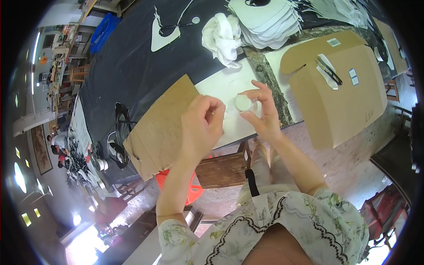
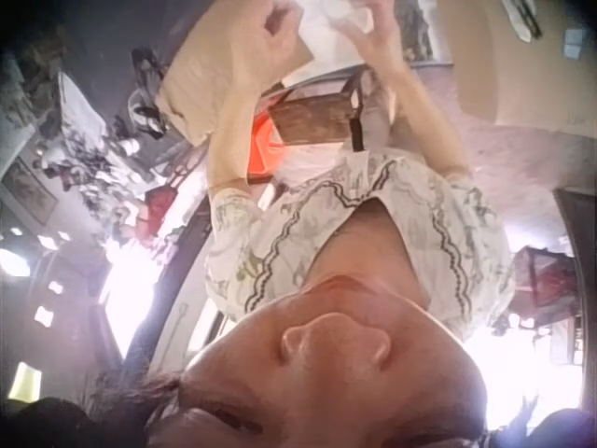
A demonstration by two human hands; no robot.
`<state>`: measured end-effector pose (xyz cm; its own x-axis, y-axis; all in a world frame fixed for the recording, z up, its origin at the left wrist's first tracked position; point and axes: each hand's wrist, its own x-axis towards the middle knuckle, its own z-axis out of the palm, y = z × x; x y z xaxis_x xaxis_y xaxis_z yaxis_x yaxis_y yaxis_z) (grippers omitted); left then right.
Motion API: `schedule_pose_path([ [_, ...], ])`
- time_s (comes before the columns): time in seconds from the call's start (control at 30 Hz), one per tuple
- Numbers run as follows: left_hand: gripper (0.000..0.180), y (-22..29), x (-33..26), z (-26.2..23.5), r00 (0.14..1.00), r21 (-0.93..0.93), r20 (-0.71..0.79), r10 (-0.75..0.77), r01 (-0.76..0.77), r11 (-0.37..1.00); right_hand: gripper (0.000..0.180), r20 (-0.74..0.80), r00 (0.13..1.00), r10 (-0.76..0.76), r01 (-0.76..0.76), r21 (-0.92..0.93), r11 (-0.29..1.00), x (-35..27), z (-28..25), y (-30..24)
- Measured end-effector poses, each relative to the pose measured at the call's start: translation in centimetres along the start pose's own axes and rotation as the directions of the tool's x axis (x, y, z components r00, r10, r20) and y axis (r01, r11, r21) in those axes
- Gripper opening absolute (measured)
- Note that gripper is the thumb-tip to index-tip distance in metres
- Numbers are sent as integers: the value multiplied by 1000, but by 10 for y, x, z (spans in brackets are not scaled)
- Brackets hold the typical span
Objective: Cleaning and inspecting small circular shoe components using a cloth and a scraping tool.
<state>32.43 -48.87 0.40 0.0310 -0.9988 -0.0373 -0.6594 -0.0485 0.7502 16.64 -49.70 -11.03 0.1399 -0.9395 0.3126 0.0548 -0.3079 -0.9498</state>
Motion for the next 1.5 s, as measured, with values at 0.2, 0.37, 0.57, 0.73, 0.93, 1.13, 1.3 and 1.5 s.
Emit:
schedule_pose_path([
  [0.2, 4, -9, 20, 13, 995, -287, 87, -55, 78, 955, 40, 33, 999, -23, 21, 70, 997, -3, -10, 11],
  [0.37, 17, -15, 23, 16, 947, -399, 322, 5, 131, 907, 41, 117, 990, -82, 61, 174, 983, -5, -17, 12],
  [0.57, 15, -28, 10, 37, 976, -520, 189, 104, 9, 854, 42, 89, 994, -67, 41, 264, 964, -14, -29, 14],
  [0.73, 15, -39, 5, 50, 985, -610, 130, 110, -8, 792, 51, 153, 987, 57, -94, 248, 964, -21, -35, 6],
  [0.93, 16, -44, 11, 50, 960, -668, 182, 214, -39, 743, 46, 148, 988, 39, -84, 312, 946, -21, -40, 8],
  [1.13, 10, -37, 9, 52, 962, -621, 201, 183, -19, 783, 46, 156, 986, 51, -98, 311, 945, -21, -44, 8],
  [1.3, 5, -21, 3, 49, 959, -378, 255, 125, -20, 925, 45, 166, 985, 49, -98, 302, 948, -23, -47, 8],
  [1.5, 2, -17, 1, 29, 967, -465, 243, 76, 47, 884, 44, 155, 987, 36, -77, 271, 959, -25, -47, 10],
])
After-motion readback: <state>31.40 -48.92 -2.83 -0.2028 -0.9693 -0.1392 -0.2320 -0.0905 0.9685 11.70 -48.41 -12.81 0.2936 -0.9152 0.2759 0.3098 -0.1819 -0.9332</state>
